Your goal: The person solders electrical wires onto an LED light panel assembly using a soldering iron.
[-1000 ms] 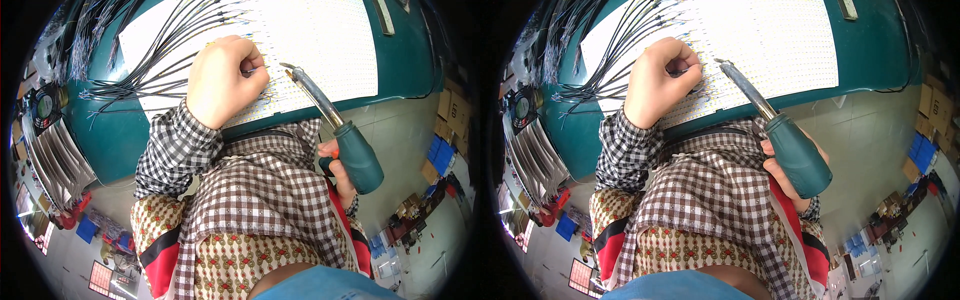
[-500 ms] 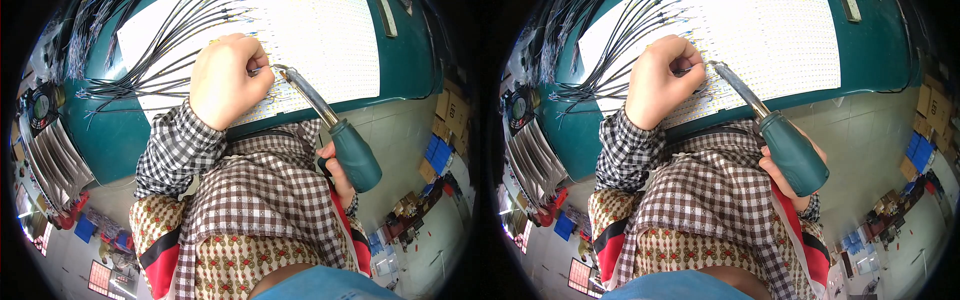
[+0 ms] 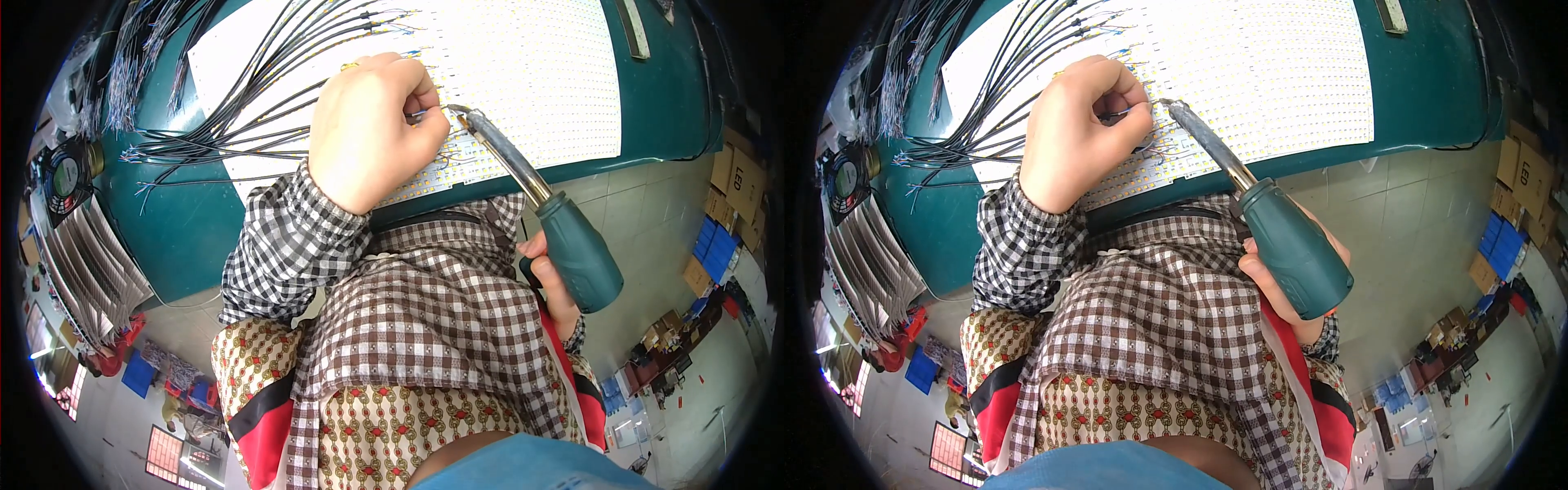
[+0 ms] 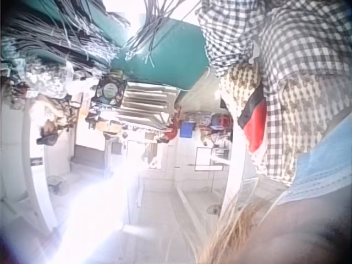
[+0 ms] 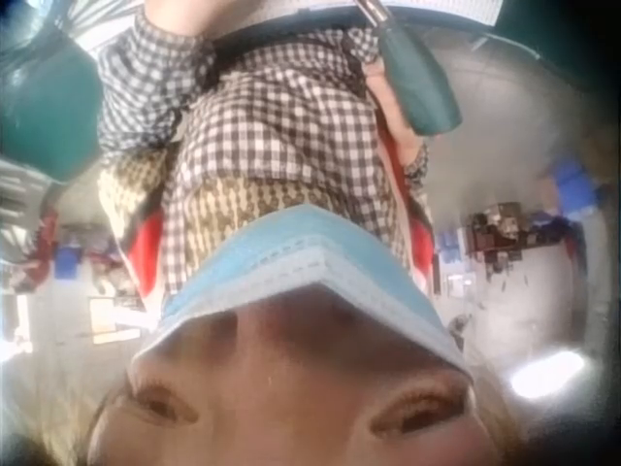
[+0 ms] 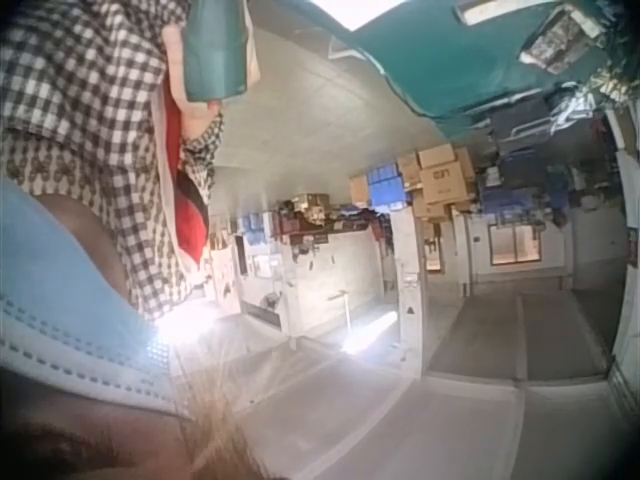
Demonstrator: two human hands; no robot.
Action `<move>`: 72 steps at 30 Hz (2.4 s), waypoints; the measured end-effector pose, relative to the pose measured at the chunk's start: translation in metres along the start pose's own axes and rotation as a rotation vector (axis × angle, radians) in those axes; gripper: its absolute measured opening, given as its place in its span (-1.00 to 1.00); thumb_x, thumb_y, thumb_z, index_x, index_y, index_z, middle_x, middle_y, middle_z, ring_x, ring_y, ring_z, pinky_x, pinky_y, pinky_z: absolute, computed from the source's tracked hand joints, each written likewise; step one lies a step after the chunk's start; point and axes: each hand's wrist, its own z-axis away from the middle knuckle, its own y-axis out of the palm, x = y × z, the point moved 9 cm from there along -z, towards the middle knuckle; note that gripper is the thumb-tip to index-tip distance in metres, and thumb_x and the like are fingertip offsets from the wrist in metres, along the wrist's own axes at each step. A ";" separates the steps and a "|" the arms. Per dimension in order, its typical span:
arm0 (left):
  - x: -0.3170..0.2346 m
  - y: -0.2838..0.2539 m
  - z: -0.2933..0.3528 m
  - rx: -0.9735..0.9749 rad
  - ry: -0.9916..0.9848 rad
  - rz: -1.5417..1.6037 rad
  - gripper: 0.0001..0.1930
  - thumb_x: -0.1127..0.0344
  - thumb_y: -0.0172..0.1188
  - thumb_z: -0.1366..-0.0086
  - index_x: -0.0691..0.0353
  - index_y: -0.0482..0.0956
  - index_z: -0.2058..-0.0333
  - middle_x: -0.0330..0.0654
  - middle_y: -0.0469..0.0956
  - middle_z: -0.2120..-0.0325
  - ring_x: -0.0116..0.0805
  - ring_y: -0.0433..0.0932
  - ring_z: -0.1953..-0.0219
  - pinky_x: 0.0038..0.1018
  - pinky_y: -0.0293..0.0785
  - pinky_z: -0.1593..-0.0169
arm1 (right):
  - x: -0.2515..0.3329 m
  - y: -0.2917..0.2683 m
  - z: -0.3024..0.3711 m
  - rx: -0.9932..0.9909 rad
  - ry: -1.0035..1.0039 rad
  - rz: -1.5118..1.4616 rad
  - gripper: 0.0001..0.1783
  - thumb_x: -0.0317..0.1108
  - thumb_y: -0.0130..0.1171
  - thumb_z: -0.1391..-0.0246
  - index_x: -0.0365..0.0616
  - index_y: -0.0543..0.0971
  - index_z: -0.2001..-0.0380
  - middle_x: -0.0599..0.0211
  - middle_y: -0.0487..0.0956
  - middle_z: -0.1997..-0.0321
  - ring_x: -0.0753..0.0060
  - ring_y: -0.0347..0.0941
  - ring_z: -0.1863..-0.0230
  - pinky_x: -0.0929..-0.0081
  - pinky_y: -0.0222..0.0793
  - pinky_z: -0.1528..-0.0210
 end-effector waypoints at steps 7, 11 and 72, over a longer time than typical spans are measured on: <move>0.001 0.000 0.000 0.007 -0.009 0.007 -0.90 0.39 0.24 0.05 0.23 0.51 0.61 -0.14 0.50 0.63 -0.11 0.52 0.49 -0.25 0.43 0.36 | 0.001 -0.004 -0.001 -0.033 -0.044 0.005 -0.32 -0.47 0.49 0.15 -0.43 0.47 -0.07 0.27 0.67 0.35 0.51 0.63 0.30 0.53 0.55 0.16; 0.001 0.001 -0.001 0.007 -0.006 -0.008 -0.90 0.38 0.24 0.05 0.23 0.51 0.61 -0.14 0.50 0.63 -0.11 0.52 0.49 -0.25 0.43 0.36 | 0.002 -0.008 0.002 -0.066 -0.120 -0.066 -0.30 -0.44 0.51 0.14 -0.44 0.46 -0.08 0.27 0.67 0.34 0.49 0.63 0.29 0.53 0.55 0.16; 0.007 -0.011 0.006 0.052 0.121 0.143 -0.92 0.44 0.30 -0.15 0.26 0.60 0.37 -0.14 0.47 0.46 -0.26 0.52 0.44 -0.44 0.47 0.33 | 0.021 -0.002 -0.012 -0.053 -0.217 -0.240 -0.52 -0.11 0.20 -0.15 -0.42 0.47 0.18 0.05 0.52 0.24 0.22 0.52 0.19 0.32 0.52 0.15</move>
